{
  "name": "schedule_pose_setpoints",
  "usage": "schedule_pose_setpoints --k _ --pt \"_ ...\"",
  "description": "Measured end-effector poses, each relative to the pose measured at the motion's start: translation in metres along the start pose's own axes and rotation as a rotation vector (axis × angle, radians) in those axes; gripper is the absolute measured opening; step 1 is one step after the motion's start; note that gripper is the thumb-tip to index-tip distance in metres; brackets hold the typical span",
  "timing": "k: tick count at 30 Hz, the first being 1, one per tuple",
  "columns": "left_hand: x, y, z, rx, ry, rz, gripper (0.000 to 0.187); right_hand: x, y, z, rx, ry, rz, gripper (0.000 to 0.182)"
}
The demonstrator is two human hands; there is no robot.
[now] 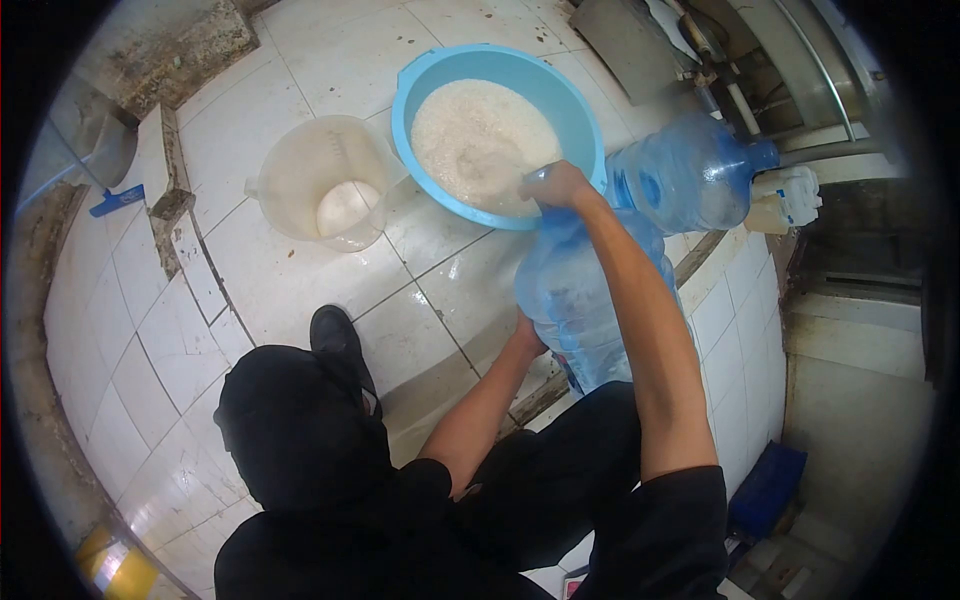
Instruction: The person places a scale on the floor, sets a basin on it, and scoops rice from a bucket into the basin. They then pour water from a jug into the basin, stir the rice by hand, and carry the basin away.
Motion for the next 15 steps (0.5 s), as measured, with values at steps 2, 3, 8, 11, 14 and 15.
schedule_pose_setpoints --k 2,3,8,11,14,15 --pt "-0.004 0.008 -0.004 0.008 0.089 0.061 0.068 -0.001 0.002 0.001 -0.048 0.0 -0.022 0.059" --pt "-0.003 -0.001 0.003 -0.002 -0.033 -0.048 0.067 0.0 0.001 0.002 -0.049 0.0 -0.022 0.059" --pt "-0.005 0.005 -0.006 0.003 -0.05 0.013 0.061 0.006 -0.006 -0.005 0.058 0.032 0.003 0.053" --pt "-0.006 0.003 0.0 -0.074 -0.305 -0.366 0.058 -0.006 0.005 0.008 -0.021 -0.015 0.023 0.055" --pt "0.0 -0.015 0.015 -0.06 -0.405 -0.379 0.058 0.002 -0.001 -0.001 0.035 0.032 0.072 0.056" --pt "0.001 -0.012 0.012 -0.068 -0.424 -0.455 0.059 0.0 0.0 0.001 0.034 0.032 0.072 0.056"
Point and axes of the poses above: each hand's wrist, its own z-axis away from the middle knuckle, its own y-axis out of the back of the hand, x = y × z, the point moved 1 cm from there along -z, towards the middle knuckle, and after that the axes turned 11 degrees about x, right-handed, at the moved point
